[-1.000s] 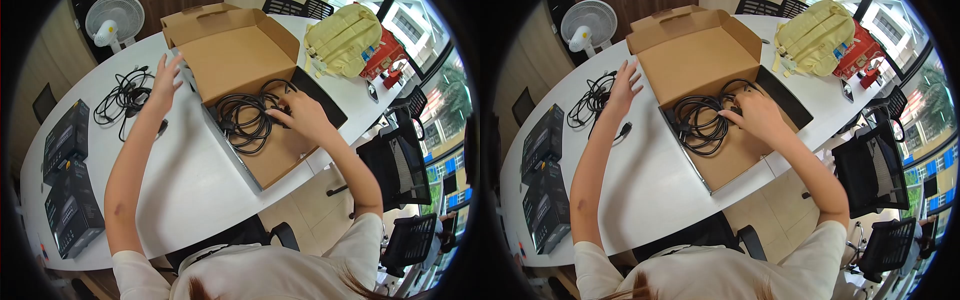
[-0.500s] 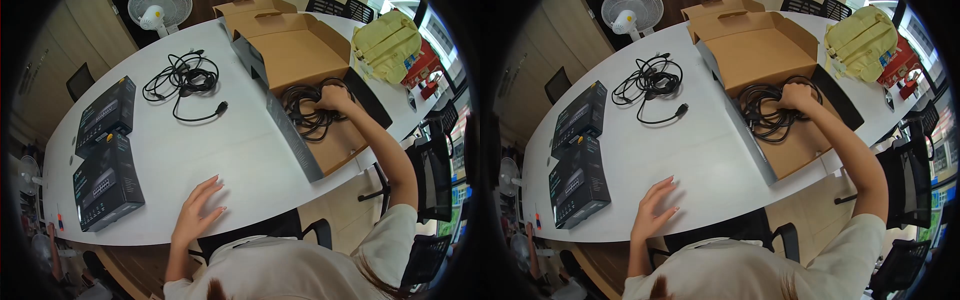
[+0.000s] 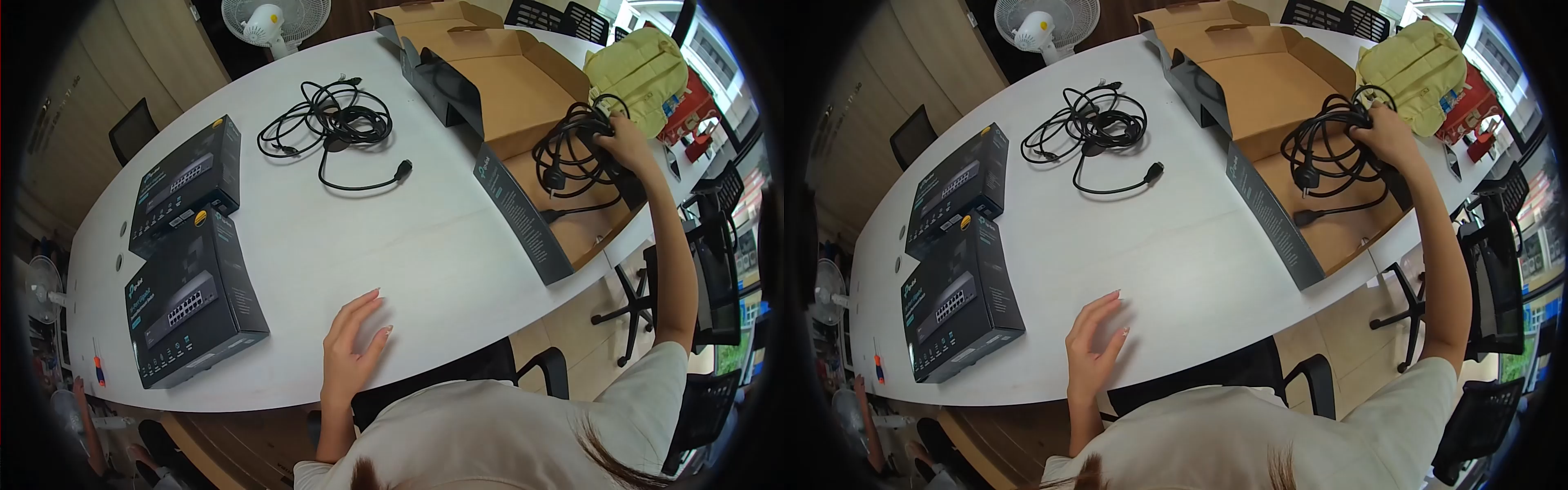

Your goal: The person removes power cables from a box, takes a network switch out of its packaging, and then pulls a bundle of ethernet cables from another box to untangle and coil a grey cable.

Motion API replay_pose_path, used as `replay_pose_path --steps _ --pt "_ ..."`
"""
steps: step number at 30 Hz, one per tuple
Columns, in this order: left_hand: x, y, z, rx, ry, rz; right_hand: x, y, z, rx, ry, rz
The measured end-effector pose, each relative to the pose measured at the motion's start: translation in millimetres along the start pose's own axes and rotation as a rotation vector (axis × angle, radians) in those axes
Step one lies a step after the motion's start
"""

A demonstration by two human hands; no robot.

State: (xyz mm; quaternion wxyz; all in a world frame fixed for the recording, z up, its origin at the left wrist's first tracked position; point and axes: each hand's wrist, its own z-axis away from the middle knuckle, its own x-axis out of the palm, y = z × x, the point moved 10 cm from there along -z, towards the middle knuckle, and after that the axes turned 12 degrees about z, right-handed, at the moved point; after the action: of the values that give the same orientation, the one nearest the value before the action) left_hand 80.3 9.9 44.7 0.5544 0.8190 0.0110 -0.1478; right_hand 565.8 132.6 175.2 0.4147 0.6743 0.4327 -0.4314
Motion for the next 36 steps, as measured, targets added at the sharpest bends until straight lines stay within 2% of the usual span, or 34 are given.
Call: replay_pose_path --steps 2,5,8,11,13,14,16,17,18,21,23,29,33,36 --pt "1.5 0.0 1.6 0.018 -0.005 -0.007 -34.9 -5.1 5.1 -0.019 0.092 0.07" --pt "0.9 1.3 3.8 0.044 -0.007 -0.01 -81.1 -31.9 13.0 -0.043 0.099 0.032" --pt "-3.7 3.4 5.0 0.057 -0.005 -0.015 -113.9 -68.9 17.5 -0.152 0.198 -0.036" --pt "-15.9 3.7 5.1 0.043 0.025 -0.008 -140.5 -130.6 28.8 -0.411 0.388 -0.096" --pt "-25.6 1.3 7.0 0.036 0.053 -0.016 -143.0 -188.6 35.6 -0.409 0.151 -0.201" --pt "-30.6 0.3 8.2 0.037 0.065 -0.028 -153.5 -219.3 48.3 -0.547 0.33 -0.124" --pt "-40.7 -3.5 10.5 0.019 0.099 -0.025 -148.2 -273.5 52.8 -0.683 0.266 -0.023" --pt "-44.9 -6.4 12.8 -0.003 0.121 -0.008 -153.0 -299.1 64.1 -0.79 0.39 -0.069" --pt "-48.8 -9.5 14.9 -0.024 0.143 0.008 -143.0 -321.8 61.7 -0.807 0.306 -0.066" --pt "-59.8 -16.5 22.1 -0.03 0.267 0.064 -138.6 -382.0 80.1 -0.929 0.261 -0.029" --pt "-61.8 -21.4 25.2 -0.019 0.267 0.135 -135.2 -412.2 90.3 -1.045 0.288 -0.023" --pt "-62.5 -22.2 30.1 -0.005 0.283 0.326 -117.6 -468.5 98.7 -1.137 0.151 -0.001" --pt "-67.7 -20.1 29.4 0.021 0.293 0.24 -97.2 -497.6 99.6 -1.169 0.07 0.011" --pt "-72.4 -24.9 30.5 -0.047 0.351 0.263 -69.7 -520.8 95.5 -1.202 -0.015 0.047"
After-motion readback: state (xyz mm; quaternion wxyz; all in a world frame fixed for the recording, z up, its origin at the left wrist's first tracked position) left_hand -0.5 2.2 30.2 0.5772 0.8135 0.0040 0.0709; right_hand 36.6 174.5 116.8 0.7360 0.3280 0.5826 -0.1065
